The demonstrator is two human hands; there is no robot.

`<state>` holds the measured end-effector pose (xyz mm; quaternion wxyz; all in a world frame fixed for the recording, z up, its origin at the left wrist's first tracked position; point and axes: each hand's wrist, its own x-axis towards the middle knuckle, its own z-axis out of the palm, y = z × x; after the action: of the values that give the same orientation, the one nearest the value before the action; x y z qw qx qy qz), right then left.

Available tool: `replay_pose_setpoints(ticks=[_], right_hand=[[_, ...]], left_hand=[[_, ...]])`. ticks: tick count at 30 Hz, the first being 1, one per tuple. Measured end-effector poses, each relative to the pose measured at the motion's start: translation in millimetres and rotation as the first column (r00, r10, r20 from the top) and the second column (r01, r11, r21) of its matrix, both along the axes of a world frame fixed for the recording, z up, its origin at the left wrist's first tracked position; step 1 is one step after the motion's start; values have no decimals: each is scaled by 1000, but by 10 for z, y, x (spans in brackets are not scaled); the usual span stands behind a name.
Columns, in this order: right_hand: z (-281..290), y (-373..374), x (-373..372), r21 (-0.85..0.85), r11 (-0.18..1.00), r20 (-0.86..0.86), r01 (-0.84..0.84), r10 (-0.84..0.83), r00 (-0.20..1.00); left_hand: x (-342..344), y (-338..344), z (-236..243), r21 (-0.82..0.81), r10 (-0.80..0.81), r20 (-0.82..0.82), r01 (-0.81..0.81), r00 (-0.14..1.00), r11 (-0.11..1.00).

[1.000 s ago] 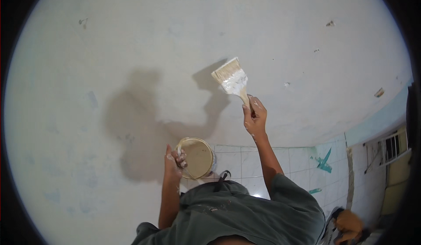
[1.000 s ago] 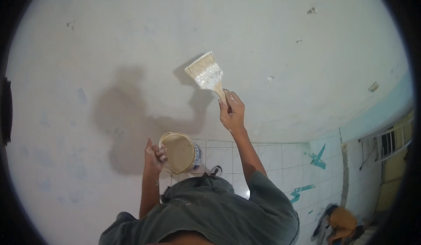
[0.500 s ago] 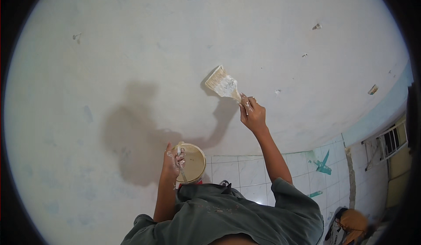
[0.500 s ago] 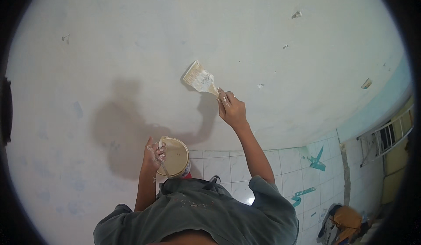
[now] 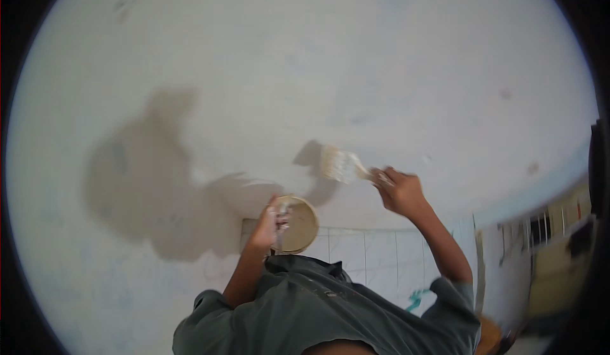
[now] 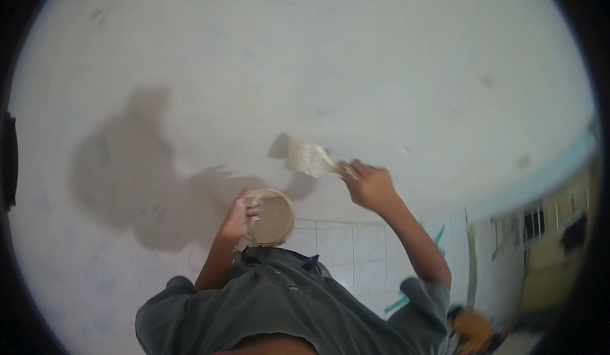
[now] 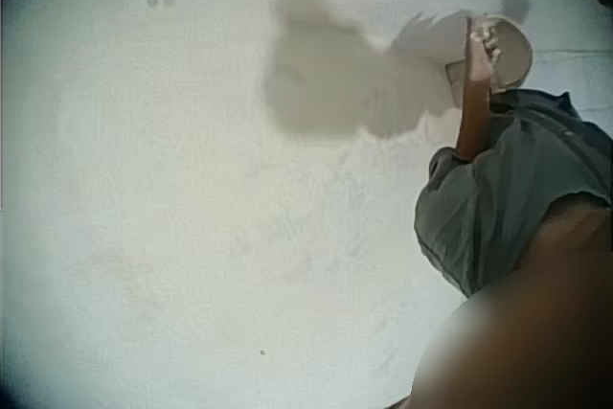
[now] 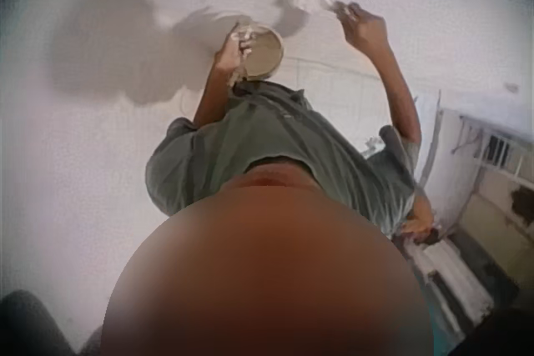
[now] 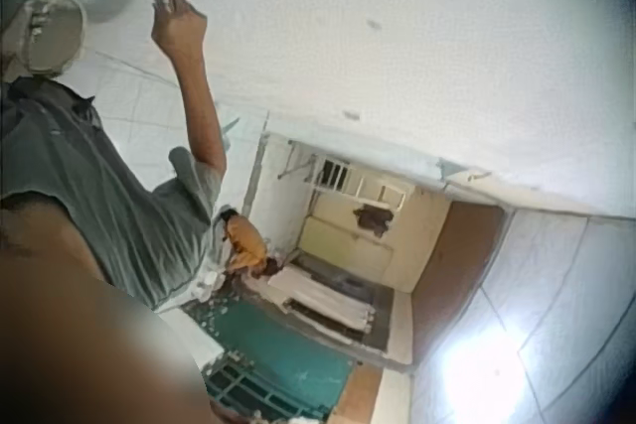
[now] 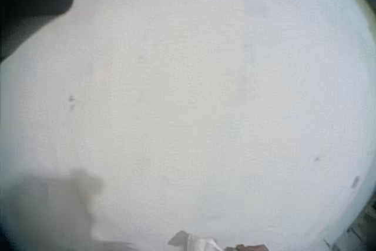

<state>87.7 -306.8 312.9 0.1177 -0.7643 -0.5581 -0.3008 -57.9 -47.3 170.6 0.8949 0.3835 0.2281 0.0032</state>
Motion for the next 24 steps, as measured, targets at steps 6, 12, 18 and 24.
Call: replay_pose_setpoints(ticks=[6,12,18,24], right_hand=[[-173,768,-208,339,933,-508,-122,291,811],[-620,1623,185,422,903,-857,-85,367,-361],[-838,2496,857,348,890,-895,-293,223,-386],[-869,2829,1423,422,892,-897,-160,385,-218]], left_hand=[[-7,-75,6,-35,146,-67,-149,987,988],[39,-262,-52,-33,484,-147,-494,862,869],[46,-393,-202,97,720,-167,-715,674,692],[-45,-484,-377,203,862,-166,-839,479,505]])
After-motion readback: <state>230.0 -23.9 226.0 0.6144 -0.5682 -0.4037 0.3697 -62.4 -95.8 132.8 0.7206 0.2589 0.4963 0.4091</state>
